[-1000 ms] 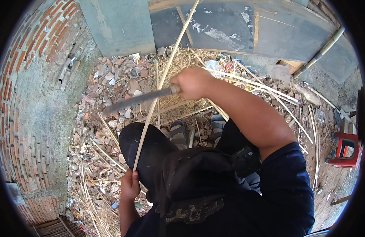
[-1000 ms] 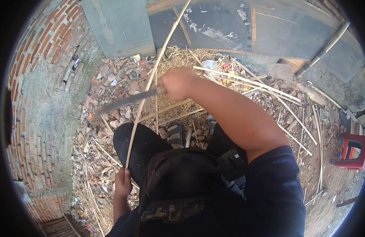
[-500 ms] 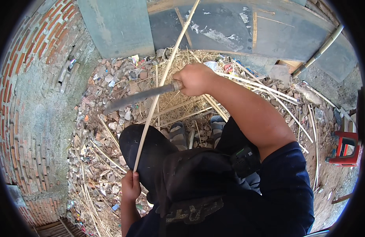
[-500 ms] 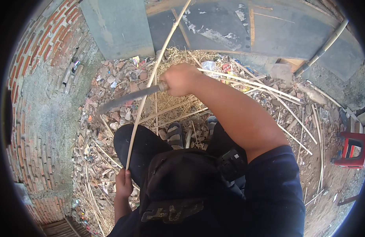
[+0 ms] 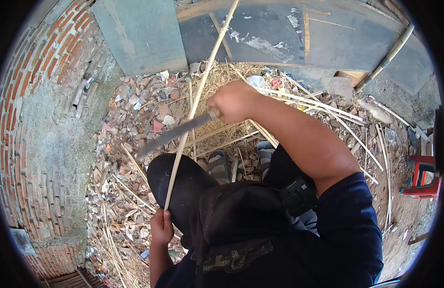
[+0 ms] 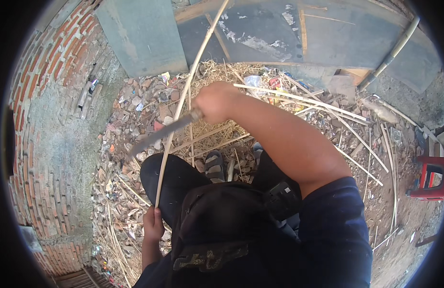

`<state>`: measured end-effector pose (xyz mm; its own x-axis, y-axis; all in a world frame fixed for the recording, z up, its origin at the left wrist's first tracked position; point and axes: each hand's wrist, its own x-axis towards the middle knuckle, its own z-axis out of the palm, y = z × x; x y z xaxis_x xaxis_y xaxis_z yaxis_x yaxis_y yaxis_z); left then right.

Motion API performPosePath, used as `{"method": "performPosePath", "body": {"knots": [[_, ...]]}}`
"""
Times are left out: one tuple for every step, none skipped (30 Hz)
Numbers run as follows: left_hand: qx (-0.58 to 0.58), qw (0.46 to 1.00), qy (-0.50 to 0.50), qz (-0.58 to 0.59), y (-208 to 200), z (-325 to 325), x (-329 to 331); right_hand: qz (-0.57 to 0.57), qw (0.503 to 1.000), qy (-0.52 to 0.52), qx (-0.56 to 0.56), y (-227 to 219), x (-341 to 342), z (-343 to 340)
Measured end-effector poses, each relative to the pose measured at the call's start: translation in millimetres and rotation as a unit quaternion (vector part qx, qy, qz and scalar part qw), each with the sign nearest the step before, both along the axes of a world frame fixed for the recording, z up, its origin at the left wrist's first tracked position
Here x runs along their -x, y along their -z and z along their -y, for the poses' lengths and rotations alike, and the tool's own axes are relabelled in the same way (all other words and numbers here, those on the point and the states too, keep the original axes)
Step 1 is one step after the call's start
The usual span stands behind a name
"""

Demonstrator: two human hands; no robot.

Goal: The person shaves a thin strip of bamboo by hand using a large curved blade, repeatedly drawing the blade along the length of the material to smooth it.

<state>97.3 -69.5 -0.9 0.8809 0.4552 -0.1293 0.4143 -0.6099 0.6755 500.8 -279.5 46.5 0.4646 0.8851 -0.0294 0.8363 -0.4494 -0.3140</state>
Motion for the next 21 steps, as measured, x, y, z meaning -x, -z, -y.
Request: {"method": "performPosePath", "body": {"knots": [[-0.006, 1.000, 0.010, -0.003, -0.6, -1.3, -1.2, 0.072, 0.996, -0.049, 0.011, -0.3, 2.5, -0.7], [-0.011, 1.000, 0.018, -0.006, -1.4, -2.1, -2.0, -0.009, 0.999, -0.016, 0.046, 17.8, -18.1, -5.1], [-0.008, 1.000, 0.019, -0.008, -3.4, 1.2, -0.2, -0.012, 0.999, -0.016, 0.049, 22.9, -32.5, 3.3], [-0.008, 1.000, 0.012, -0.006, -6.4, 3.7, 0.1, -0.081, 0.993, 0.087, 0.019, 26.1, -47.0, 11.2], [-0.012, 1.000, 0.013, 0.004, -7.2, 5.0, -9.2, -0.142, 0.970, 0.197, -0.016, 23.2, -59.7, 23.4], [-0.020, 1.000, 0.019, -0.004, -6.0, 0.5, -6.9, -0.141, 0.970, 0.195, -0.018, 22.1, -58.7, 22.8], [-0.022, 1.000, 0.018, -0.003, -6.5, -1.7, -4.8, -0.092, 0.977, 0.190, -0.011, 22.2, -56.2, 23.0], [-0.019, 1.000, 0.012, -0.009, -7.8, -3.2, -3.8, -0.043, 0.982, 0.185, -0.004, 22.2, -54.2, 23.0], [-0.014, 1.000, 0.007, -0.017, -8.1, -3.5, -2.1, -0.044, 0.981, 0.187, -0.003, 20.4, -50.6, 22.4], [-0.003, 1.000, 0.012, 0.001, -6.6, -2.9, -2.0, -0.052, 0.984, 0.168, -0.038, 18.2, -47.2, 19.4], [-0.002, 1.000, 0.016, 0.000, -4.8, -3.8, -2.8, -0.061, 0.984, 0.149, -0.073, 17.1, -44.2, 16.6], [-0.002, 1.000, 0.012, 0.005, -2.5, -3.5, -2.8, -0.068, 0.983, 0.136, -0.101, 13.7, -39.4, 13.9], [-0.001, 1.000, 0.009, 0.010, 0.0, -3.2, -2.5, -0.068, 0.983, 0.138, -0.099, 10.8, -33.0, 12.9], [0.001, 1.000, 0.011, 0.010, 3.2, -3.1, -1.2, -0.039, 0.991, 0.095, -0.091, 7.9, -24.4, 12.9], [-0.006, 1.000, 0.011, 0.016, 6.5, -3.9, -0.8, -0.009, 0.995, 0.051, -0.083, 4.1, -16.8, 10.0], [-0.014, 1.000, 0.012, 0.023, 8.4, -4.6, -0.7, 0.007, 0.999, 0.026, -0.035, 3.7, -11.3, 5.7], [-0.014, 1.000, 0.011, 0.025, 8.7, -5.0, -0.6, 0.009, 0.999, 0.025, -0.035, 4.8, -8.3, 3.9], [-0.032, 0.999, 0.011, 0.016, 8.5, -4.5, 1.7, 0.056, 0.998, -0.017, -0.025, 6.5, -3.7, 1.9], [-0.051, 0.999, 0.010, 0.008, 8.3, -4.1, 3.9, 0.104, 0.993, -0.060, -0.015, 6.6, -0.9, -0.9], [-0.051, 0.999, 0.007, 0.008, 10.3, -4.3, 4.6, 0.039, 0.998, -0.052, -0.017, 3.5, -3.7, -2.8], [-0.054, 0.998, 0.003, 0.025, 12.8, -3.5, 4.8, 0.039, 0.998, -0.051, -0.016, 3.6, -11.6, -0.6]]}}
